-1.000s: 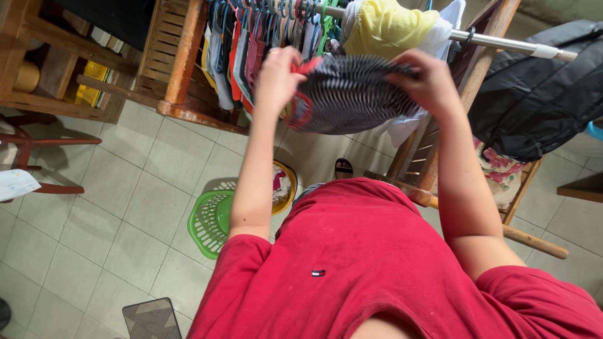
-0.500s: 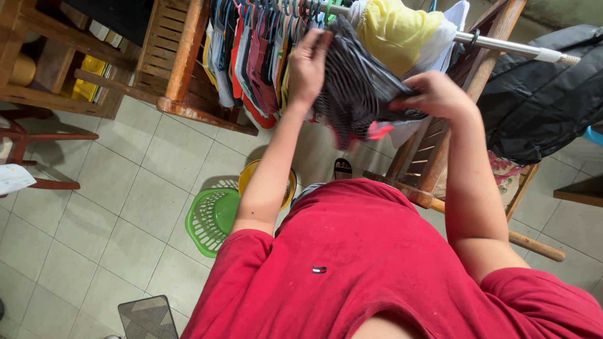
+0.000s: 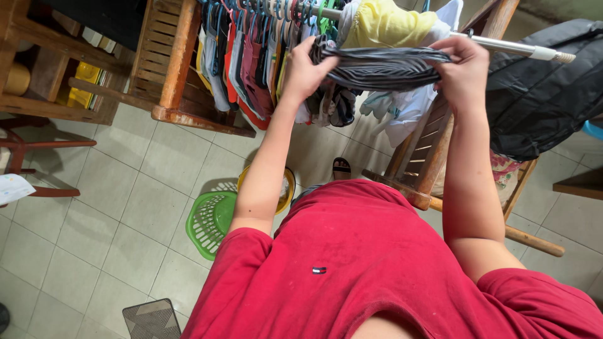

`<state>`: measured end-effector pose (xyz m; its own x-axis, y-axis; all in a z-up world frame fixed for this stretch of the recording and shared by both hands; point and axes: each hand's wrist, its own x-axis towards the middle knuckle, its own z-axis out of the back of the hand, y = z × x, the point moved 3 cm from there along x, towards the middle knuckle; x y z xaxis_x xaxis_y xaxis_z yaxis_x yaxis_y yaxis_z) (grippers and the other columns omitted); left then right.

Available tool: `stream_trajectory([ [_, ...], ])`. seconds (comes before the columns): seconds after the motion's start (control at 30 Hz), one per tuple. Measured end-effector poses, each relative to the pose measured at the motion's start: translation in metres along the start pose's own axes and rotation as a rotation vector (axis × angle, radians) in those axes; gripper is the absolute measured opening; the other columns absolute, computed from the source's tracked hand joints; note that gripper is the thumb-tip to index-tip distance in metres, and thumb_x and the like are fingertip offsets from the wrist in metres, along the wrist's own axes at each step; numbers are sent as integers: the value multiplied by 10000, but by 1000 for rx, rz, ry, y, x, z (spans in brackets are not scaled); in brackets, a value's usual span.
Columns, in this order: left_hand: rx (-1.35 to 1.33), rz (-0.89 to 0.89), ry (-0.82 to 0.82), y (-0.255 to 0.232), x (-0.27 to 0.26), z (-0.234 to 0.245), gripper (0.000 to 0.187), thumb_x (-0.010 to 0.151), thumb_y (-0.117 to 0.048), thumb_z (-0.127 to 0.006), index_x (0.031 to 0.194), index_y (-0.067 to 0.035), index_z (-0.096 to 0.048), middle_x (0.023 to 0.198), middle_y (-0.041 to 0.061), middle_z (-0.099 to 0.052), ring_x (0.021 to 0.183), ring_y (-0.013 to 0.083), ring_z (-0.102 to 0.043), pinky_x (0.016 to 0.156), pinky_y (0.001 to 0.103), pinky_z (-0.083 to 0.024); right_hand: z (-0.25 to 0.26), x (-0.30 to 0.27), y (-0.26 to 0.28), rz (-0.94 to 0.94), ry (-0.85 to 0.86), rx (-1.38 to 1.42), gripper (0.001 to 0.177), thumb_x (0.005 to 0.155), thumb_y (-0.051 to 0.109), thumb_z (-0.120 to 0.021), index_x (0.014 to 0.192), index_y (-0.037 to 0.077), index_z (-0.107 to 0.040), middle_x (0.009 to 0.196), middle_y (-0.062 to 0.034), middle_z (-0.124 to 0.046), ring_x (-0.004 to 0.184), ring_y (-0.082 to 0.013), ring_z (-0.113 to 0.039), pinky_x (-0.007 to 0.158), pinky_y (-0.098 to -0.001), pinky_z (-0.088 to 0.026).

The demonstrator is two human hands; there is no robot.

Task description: The person takes wet clothes from a yellow bucket, places them on hangers, and hangs them on a clothes rack. The person handles various garments including shirts and socks, using hangers to organize them on the rack.

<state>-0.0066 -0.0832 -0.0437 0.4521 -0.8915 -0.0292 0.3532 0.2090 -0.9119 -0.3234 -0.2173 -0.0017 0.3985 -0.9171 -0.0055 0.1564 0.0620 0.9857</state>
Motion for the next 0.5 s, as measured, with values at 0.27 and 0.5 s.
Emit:
stream_trajectory([
  [0.27, -392, -212, -56, 29, 13, 39, 344, 711, 192, -509, 926, -61, -598, 1147, 77, -520, 1045, 247, -583, 945, 346, -503, 59, 20, -13, 363, -222, -376, 315, 735, -238, -581, 897, 30, -615, 867, -22, -516, 792, -143, -515, 717, -261, -460],
  [0.5, 495, -597, -489, -55, -23, 36, 656, 865, 113, -617, 1406, -254, -662, 1323, 50, -542, 1184, 263, -607, 1008, 394, -508, 24, -22, 58, 649, -453, -763, 579, 817, -184, -608, 1309, 96, -734, 1065, -133, -490, 994, -308, -540, 902, -412, -484],
])
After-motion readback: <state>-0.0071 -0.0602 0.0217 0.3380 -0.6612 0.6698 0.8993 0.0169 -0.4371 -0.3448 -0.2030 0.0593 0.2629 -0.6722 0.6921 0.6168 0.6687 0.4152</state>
